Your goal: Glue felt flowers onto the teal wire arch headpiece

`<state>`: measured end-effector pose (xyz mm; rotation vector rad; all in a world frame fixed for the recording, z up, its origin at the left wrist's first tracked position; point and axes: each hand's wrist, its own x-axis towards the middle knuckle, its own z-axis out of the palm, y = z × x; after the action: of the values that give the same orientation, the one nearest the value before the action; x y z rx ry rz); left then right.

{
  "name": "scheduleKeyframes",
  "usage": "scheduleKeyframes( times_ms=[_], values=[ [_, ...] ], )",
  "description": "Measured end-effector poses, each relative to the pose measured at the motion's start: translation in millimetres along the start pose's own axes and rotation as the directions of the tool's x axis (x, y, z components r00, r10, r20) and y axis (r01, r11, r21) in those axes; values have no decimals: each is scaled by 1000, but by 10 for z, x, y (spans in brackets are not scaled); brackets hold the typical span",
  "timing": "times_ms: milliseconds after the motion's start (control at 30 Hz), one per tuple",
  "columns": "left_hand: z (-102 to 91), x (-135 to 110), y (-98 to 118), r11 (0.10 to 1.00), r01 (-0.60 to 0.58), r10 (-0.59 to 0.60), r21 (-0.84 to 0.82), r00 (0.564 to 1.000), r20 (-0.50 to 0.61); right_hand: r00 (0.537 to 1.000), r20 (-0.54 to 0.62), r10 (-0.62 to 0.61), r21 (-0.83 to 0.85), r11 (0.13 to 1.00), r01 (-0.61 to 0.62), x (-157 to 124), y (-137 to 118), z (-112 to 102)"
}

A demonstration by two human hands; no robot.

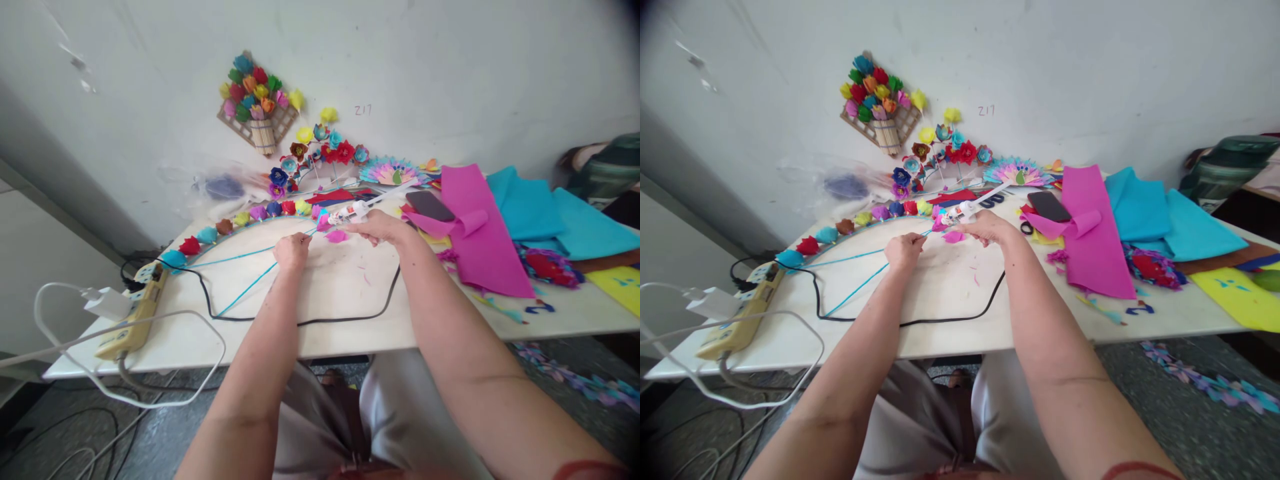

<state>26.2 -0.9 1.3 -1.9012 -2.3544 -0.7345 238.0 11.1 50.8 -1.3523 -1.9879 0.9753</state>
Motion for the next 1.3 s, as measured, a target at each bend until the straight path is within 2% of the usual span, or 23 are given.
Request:
scheduleKeyframes(
  times_ms=[400,600,767,967,1300],
  values=[
    [5,0,5,1000,-15,15,-2,1000,-11,999,42,12,-24,1000,-11,-4,-15,3],
    [-2,-3,-3,999,-32,32,-5,999,-19,1000,9,6,1,1000,-6,13,22,-15],
    [-17,-10,0,999,-33,33,-2,999,-17,1000,-13,-8,128,992,9,25,72,-54],
    [-21,-6,-1,1000,-20,20,-9,1000,-3,998,19,-53,303,952,45,6,85,-83],
    [-9,12,-5,996,-17,18,-90,1000,6,995,100,-29,335,942,-6,23,95,-19]
  ],
)
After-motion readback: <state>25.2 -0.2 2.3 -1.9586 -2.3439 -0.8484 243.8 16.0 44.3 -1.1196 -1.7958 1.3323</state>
